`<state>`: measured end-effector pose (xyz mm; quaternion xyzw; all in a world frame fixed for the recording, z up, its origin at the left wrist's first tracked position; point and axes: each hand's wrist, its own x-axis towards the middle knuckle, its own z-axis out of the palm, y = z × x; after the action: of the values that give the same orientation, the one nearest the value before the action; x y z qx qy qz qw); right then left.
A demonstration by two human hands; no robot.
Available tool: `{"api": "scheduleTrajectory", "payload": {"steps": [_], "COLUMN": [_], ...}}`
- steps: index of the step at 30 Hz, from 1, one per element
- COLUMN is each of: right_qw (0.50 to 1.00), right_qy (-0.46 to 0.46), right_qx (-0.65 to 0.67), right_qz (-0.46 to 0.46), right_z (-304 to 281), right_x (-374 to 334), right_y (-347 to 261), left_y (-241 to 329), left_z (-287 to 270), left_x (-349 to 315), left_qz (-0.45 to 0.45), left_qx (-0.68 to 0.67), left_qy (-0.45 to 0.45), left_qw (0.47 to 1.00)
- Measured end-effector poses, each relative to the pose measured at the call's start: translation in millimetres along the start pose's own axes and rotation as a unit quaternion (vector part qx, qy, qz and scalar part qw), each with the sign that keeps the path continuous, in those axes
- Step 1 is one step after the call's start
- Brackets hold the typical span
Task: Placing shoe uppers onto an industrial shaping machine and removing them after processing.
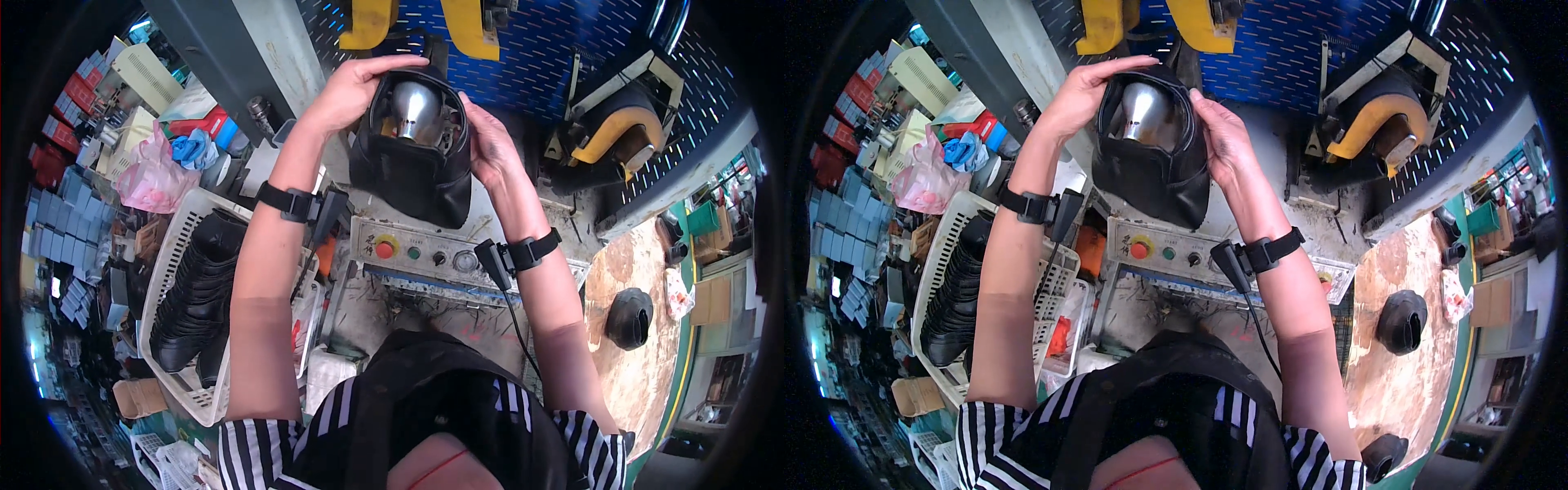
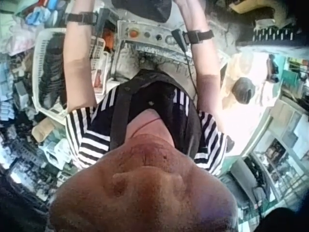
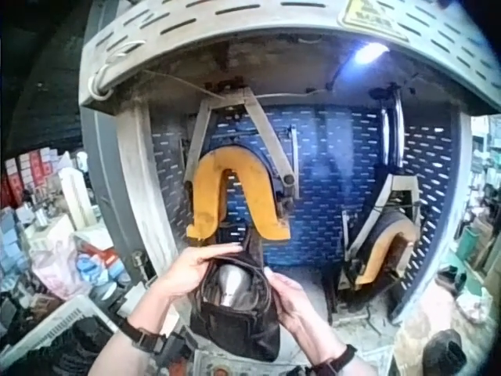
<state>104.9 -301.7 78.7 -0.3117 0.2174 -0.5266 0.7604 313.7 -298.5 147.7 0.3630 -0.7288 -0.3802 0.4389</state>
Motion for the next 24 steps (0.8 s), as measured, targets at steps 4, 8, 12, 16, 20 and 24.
{"api": "scheduleTrajectory", "payload": {"steps": [4, 8, 12, 16, 20, 24], "right_qw": [0.999, 0.992, 0.979, 0.962, 0.923, 0.877], "right_qy": [0.053, 0.058, 0.175, 0.229, 0.342, 0.435], "right_qx": [0.011, 0.108, 0.080, 0.102, 0.122, 0.051], "right_qz": [0.000, 0.017, -0.063, -0.109, -0.128, -0.198], "right_z": [-22.0, -67.5, -53.8, -43.8, -51.2, -69.8], "right_x": [-41.1, -81.2, -46.3, -20.2, 3.8, 21.4], "right_y": [38.8, 115.6, 157.3, 170.0, 177.9, 190.9], "left_y": [-10.8, -26.3, -32.4, -35.8, -39.9, -45.0], "left_z": [-11.3, 4.5, 17.6, 21.8, 22.5, 23.4], "left_x": [-1.3, -3.5, -11.6, -19.4, -22.7, -24.0], "left_qz": [0.095, 0.190, 0.210, 0.227, 0.243, 0.288], "left_qx": [0.130, 0.126, 0.103, 0.092, 0.100, 0.104], "left_qy": [-0.013, 0.038, 0.094, 0.135, 0.158, 0.161], "left_qw": [0.987, 0.973, 0.968, 0.960, 0.952, 0.938]}}
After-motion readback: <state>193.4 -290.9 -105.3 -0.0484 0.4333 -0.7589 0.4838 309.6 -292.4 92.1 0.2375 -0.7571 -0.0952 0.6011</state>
